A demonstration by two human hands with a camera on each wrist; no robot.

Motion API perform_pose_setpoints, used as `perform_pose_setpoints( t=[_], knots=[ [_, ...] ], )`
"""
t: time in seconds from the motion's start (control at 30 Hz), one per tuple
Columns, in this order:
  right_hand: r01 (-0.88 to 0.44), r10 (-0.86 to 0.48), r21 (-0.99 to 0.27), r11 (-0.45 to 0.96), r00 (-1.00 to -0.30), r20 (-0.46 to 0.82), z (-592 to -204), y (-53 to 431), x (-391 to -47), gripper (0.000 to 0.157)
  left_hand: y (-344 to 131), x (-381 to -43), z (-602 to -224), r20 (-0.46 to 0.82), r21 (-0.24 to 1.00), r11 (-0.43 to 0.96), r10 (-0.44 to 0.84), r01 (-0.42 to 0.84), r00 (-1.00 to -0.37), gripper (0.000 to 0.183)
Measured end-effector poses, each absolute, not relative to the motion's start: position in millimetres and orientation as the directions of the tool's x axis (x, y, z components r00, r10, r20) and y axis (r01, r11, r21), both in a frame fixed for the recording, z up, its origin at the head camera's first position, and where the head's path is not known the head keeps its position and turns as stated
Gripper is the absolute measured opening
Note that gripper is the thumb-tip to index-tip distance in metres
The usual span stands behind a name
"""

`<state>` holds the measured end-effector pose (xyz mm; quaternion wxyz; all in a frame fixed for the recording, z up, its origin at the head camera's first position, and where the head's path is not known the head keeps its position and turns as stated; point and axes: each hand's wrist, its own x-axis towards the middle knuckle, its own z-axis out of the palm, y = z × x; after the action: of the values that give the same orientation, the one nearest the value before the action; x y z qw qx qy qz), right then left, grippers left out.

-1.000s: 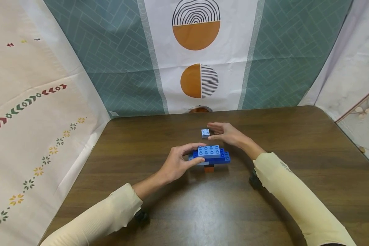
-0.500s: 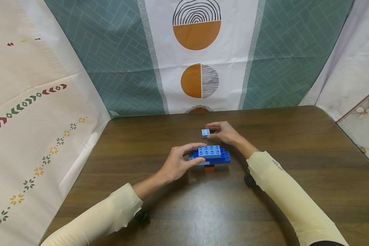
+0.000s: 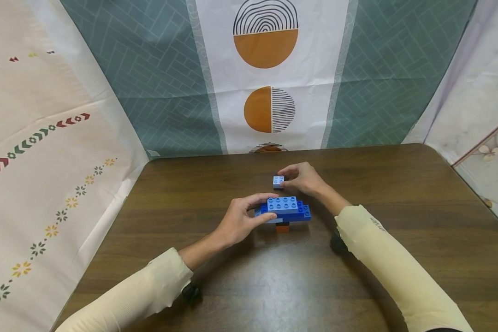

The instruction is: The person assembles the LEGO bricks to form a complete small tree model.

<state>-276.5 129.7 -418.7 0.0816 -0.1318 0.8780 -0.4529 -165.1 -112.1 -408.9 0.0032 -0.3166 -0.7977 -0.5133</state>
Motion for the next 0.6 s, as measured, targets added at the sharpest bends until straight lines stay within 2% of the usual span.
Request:
perform_pose_setpoints(
  t=[0.23, 0.6],
  knots=[
    [-0.202, -0.359, -0.842, 0.501, -0.933, 0.011, -406, 139, -269, 0.031, -112, -165, -409, 0.319, 0.822, 0.279, 0.495, 0.496, -0.808, 0.045],
    [-0.265, -0.414, -0.85, 0.455, -0.908, 0.062, -390, 145, -240, 0.038, -111, -164, -408, 0.324, 0.824, 0.273, 0.493, 0.497, -0.807, 0.044]
  ],
)
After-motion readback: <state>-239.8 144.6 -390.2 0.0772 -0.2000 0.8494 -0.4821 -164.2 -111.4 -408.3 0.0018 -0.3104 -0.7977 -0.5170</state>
